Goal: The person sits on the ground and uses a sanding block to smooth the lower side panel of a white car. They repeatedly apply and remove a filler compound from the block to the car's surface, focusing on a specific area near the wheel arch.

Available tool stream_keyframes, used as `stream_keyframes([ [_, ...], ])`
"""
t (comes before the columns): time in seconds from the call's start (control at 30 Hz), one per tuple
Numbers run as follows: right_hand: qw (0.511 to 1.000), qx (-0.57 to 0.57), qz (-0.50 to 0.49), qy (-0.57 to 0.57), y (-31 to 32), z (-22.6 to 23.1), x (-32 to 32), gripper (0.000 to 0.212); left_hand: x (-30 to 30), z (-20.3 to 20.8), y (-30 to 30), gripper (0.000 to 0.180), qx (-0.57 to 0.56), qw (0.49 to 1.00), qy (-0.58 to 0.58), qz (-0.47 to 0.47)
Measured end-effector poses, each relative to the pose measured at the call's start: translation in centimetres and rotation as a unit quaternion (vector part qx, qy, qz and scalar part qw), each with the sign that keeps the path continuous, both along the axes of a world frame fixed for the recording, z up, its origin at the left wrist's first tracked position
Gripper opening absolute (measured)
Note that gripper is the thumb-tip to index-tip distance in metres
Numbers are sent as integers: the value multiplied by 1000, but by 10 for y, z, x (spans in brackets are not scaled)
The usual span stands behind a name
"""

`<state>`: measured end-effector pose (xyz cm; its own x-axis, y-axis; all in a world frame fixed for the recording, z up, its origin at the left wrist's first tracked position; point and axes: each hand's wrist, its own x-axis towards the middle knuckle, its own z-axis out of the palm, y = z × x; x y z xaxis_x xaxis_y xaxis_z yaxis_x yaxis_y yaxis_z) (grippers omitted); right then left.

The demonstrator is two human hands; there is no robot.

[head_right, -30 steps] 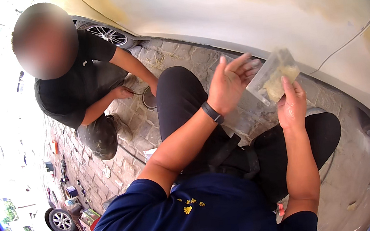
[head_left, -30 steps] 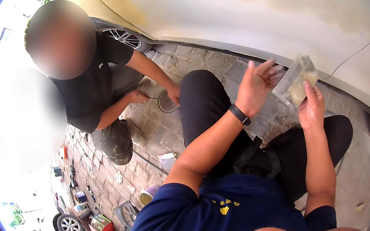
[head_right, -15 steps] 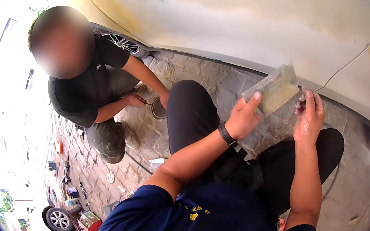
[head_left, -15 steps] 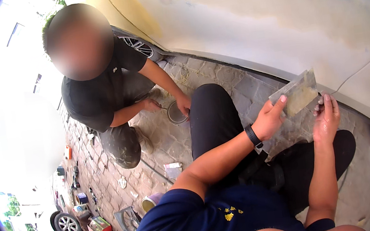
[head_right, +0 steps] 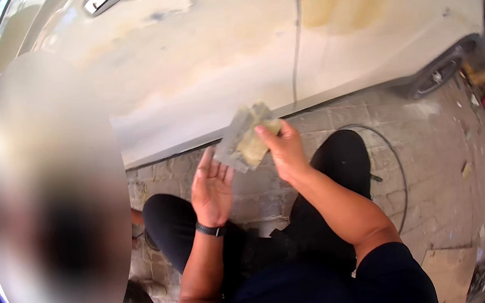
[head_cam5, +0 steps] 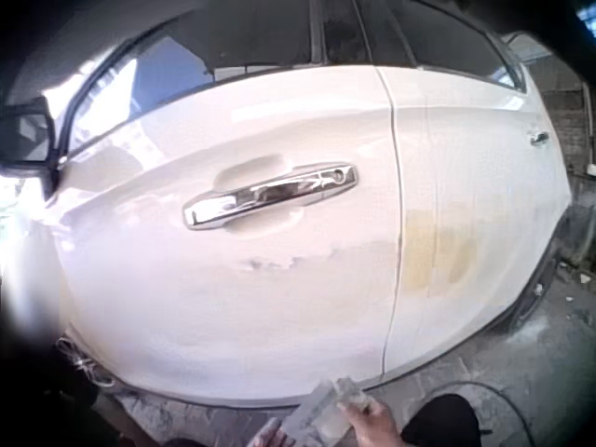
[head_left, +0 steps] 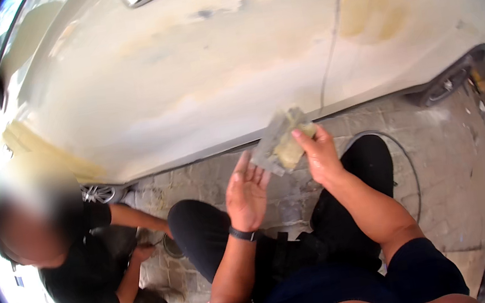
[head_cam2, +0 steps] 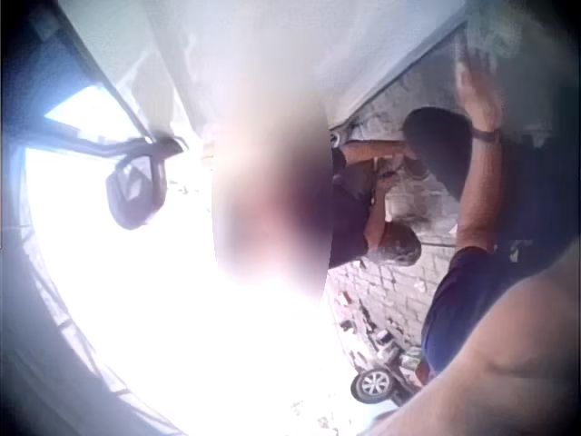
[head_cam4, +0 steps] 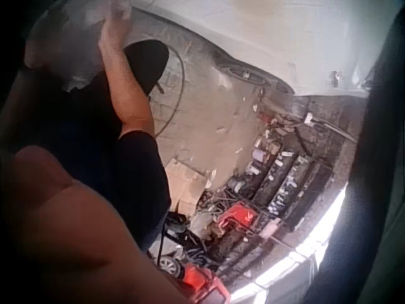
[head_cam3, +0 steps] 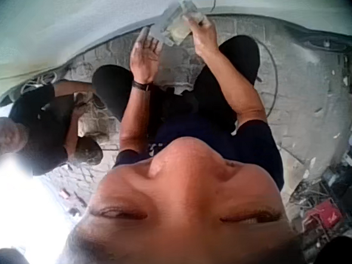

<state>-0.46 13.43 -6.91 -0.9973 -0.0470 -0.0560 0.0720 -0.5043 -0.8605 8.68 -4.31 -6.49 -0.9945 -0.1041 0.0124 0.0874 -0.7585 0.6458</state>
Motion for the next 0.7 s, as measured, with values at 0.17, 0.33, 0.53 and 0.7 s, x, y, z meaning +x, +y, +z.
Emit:
stream_keyframes([
  [0.17,995,-60,73,-45,-19,2,16,22,4,-1,14,80,-5,997,64,-39],
  [0.33,983,120,142,-7,-16,2,13,25,4,-8,5,55,34,990,-112,83],
  [0.53,1000,13,-5,14,14,18,-7,29,5,-16,-20,39,-123,969,-120,179],
  [0.7,982,185,45,15,12,19,-2,23,13,-20,-6,41,-328,941,-37,80],
])
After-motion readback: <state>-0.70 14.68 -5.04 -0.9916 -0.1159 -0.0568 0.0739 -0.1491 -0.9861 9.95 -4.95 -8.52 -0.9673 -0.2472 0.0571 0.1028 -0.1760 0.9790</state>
